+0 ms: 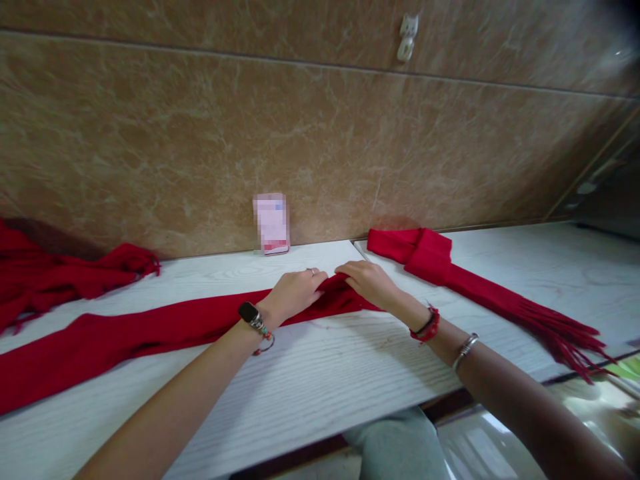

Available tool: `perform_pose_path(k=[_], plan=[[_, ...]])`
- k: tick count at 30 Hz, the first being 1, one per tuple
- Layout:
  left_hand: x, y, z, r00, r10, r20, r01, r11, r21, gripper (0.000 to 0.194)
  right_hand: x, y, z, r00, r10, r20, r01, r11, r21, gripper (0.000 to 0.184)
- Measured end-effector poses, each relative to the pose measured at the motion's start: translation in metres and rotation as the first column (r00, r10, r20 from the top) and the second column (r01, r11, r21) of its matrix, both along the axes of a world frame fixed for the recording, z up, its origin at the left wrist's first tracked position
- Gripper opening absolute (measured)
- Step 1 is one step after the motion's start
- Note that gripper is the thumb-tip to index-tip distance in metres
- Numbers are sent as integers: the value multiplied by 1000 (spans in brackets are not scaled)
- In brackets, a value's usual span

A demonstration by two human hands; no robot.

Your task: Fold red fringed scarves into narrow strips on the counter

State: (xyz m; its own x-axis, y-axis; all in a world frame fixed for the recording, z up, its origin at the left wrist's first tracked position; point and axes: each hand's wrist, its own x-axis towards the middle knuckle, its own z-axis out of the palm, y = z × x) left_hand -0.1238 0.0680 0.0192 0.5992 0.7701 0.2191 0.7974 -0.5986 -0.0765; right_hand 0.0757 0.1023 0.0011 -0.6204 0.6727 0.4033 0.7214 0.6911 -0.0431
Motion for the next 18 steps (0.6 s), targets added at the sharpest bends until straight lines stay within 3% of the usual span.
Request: perform_pose_path(k=[3,6,9,12,18], plan=[[0,18,-4,989,17,148,-2,995,-99,18,5,-1,5,996,63,-70,-55,992,117,30],[-7,36,-8,952,36,303,32,976,-216,17,8,-10,13,976,212,-38,-203,963,176,20],[-13,43,-11,927,41,372,56,968,-244,20,7,-20,16,943,311,117,-322,943,86,15],[-13,40,-9,920,16,391,84,968,-236,21,5,-20,13,906,318,280,-332,943,3,17],[-12,31,-7,924,18,382,73,972,-221,20,11,-10,11,921,305,241,-282,951,-126,29]])
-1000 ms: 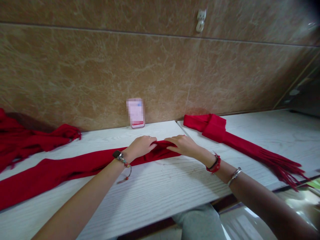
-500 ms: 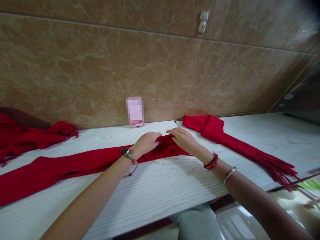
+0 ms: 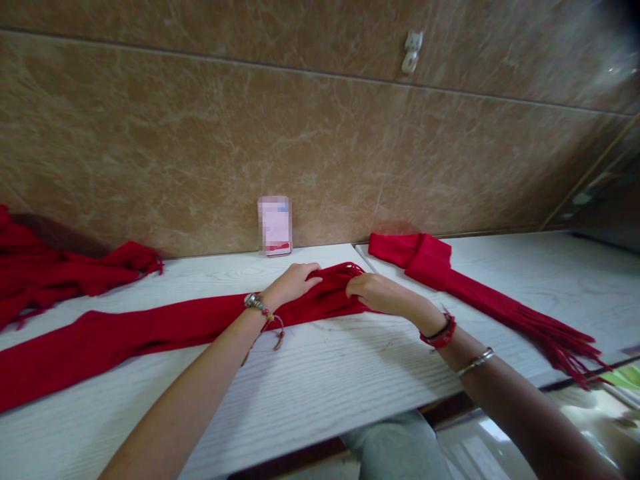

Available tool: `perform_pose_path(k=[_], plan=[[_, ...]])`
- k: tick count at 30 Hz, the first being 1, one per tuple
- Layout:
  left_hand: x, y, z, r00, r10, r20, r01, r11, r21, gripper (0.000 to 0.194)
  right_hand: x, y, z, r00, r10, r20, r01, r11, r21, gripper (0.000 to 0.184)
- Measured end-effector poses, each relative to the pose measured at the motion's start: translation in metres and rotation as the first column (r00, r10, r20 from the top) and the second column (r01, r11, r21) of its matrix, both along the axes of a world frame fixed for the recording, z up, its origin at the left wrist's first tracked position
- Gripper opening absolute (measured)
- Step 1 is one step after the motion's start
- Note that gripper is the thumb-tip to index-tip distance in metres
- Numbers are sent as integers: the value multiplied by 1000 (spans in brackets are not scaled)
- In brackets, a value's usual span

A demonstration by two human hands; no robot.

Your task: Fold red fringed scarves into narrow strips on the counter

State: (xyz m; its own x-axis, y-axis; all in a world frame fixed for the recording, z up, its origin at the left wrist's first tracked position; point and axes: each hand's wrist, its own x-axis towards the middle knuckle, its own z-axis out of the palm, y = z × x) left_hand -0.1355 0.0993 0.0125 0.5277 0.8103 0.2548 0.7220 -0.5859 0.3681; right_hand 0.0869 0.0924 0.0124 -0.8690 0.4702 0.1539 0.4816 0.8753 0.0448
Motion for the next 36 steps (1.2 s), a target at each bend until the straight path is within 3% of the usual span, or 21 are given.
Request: perform_pose_path(k=[6,10,13,15,17,20,23,26,29,32,36], plan=[[0,-9,-2,995,-42,-95,41,999,-3,17,8,7,-5,992,-10,125,16,999,-51,24],[6,-21,-4,965,-111,-238,121,992,30,22,21,9,-5,969,-131,211,149,986,-72,25],[12,-25,-7,949,-118,-292,145,987,74,26,35,9,5,938,-260,231,284,956,-76,26],[14,-26,-7,945,-97,-312,133,987,95,24,43,9,13,948,-291,132,303,949,-82,26],[16,-26,-7,946,-61,-317,100,989,106,22,43,8,18,957,-275,-92,272,961,-49,25],[17,-26,-4,951,-12,-310,45,994,100,20,28,6,9,922,-192,-337,221,974,50,39],[17,-26,-3,952,-3,-307,36,994,101,21,7,8,-9,935,-178,-306,210,975,74,62],[16,-25,-6,943,-14,-331,59,990,126,22,-1,16,-18,959,-212,-186,226,973,55,42],[15,-24,-9,935,-17,-354,73,986,148,25,9,22,-13,957,-267,-110,271,962,24,29],[15,-23,-10,937,-17,-348,73,986,149,25,25,24,-5,932,-323,-164,328,945,2,33],[14,-23,-9,943,-15,-333,63,989,133,24,33,21,-4,940,-260,-222,228,960,-162,46]])
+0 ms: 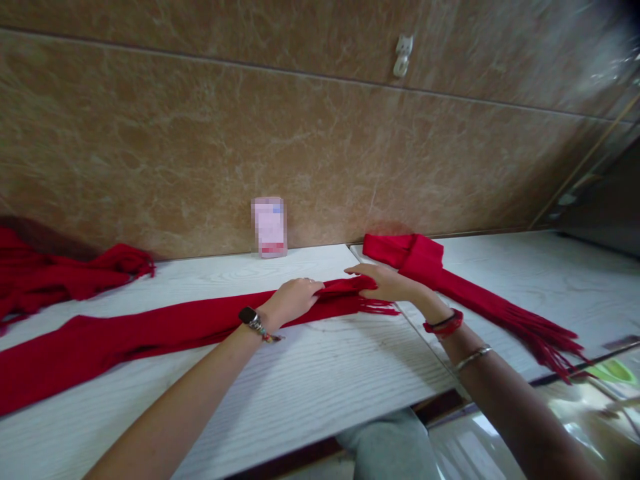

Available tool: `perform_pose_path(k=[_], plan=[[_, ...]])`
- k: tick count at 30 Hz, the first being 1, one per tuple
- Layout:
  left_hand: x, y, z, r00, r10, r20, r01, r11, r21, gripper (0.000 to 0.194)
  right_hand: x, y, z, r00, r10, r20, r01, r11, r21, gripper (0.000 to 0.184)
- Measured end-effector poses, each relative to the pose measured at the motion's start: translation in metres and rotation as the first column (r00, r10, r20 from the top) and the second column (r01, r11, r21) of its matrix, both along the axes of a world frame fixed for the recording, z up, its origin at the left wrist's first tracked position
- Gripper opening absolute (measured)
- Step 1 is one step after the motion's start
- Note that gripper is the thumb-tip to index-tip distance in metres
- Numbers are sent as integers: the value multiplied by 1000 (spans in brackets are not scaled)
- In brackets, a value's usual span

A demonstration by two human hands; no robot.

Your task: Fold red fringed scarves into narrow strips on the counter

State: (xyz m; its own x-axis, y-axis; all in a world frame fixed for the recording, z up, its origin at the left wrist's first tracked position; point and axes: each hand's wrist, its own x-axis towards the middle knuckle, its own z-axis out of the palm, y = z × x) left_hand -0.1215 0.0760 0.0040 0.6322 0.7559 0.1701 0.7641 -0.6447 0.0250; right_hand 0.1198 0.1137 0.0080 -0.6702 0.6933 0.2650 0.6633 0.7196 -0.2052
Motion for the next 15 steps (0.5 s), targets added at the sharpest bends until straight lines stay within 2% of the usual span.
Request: perform_pose_path(k=[2,5,7,10,15], plan=[[1,-1,1,1000,2,-3,-2,1000,1,23,-5,-2,-4,999,23,-33,-24,999,-30,54],[3,-3,1,999,4,-42,-3,1000,17,23,-18,-4,-8,999,1,-34,-1,1000,6,41],[5,-6,1,996,-7,-84,9,999,31,23,-24,-5,-7,999,-31,33,31,999,29,31],[7,-9,1,991,-27,-133,33,998,44,23,-23,-5,-3,978,-91,188,80,995,67,32],[9,-14,-1,986,-43,-160,50,998,44,25,4,0,2,896,-212,390,165,975,152,30]])
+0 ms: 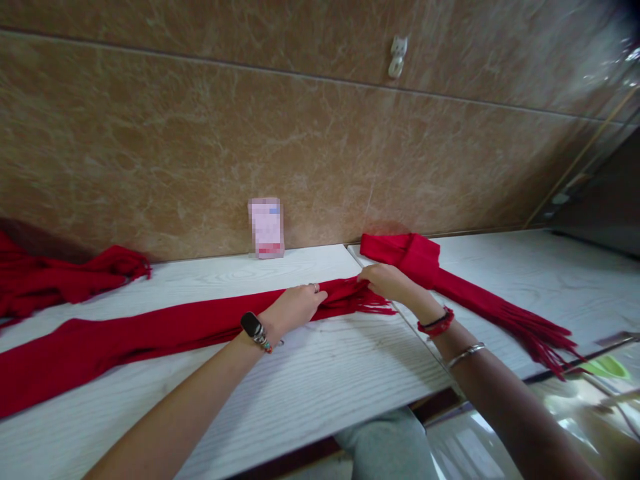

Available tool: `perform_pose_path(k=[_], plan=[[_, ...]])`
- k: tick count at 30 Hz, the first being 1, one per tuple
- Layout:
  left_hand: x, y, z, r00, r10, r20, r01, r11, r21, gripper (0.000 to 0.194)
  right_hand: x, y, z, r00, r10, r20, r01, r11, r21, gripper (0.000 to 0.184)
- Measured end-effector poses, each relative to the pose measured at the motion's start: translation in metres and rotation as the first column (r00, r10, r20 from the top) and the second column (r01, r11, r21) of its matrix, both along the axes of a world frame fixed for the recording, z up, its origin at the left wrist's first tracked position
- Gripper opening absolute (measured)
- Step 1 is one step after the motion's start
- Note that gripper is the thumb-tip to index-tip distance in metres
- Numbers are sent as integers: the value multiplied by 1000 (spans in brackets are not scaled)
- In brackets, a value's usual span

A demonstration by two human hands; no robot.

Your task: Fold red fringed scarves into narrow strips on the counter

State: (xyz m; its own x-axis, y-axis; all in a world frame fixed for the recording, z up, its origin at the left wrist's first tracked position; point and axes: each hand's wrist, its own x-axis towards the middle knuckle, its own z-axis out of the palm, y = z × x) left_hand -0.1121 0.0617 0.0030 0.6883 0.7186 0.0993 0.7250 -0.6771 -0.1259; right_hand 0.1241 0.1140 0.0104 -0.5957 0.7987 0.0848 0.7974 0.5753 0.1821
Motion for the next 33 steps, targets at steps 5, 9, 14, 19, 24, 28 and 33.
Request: perform_pose_path(k=[5,9,14,19,24,28,33], plan=[[7,-7,-3,999,42,-9,-41,996,76,31,30,1,10,996,-88,4,88,996,-20,39],[15,-8,-4,991,129,28,-131,989,74,19,13,-15,24,952,163,-259,-185,980,-66,33],[16,-3,-7,977,190,100,-194,980,33,24,-35,-32,10,922,285,-261,-313,947,-71,47],[13,-1,-8,968,212,133,-220,974,48,28,-49,-25,-9,988,117,-99,-109,991,83,21],[13,-2,-7,969,212,130,-219,975,43,30,-37,-16,-6,998,56,-15,-55,996,75,25],[14,-5,-7,976,194,100,-198,979,37,29,-21,-12,1,999,5,49,-7,999,34,25],[14,-9,-5,995,65,79,-67,997,26,21,16,-7,7,997,-9,71,10,1000,-16,29]])
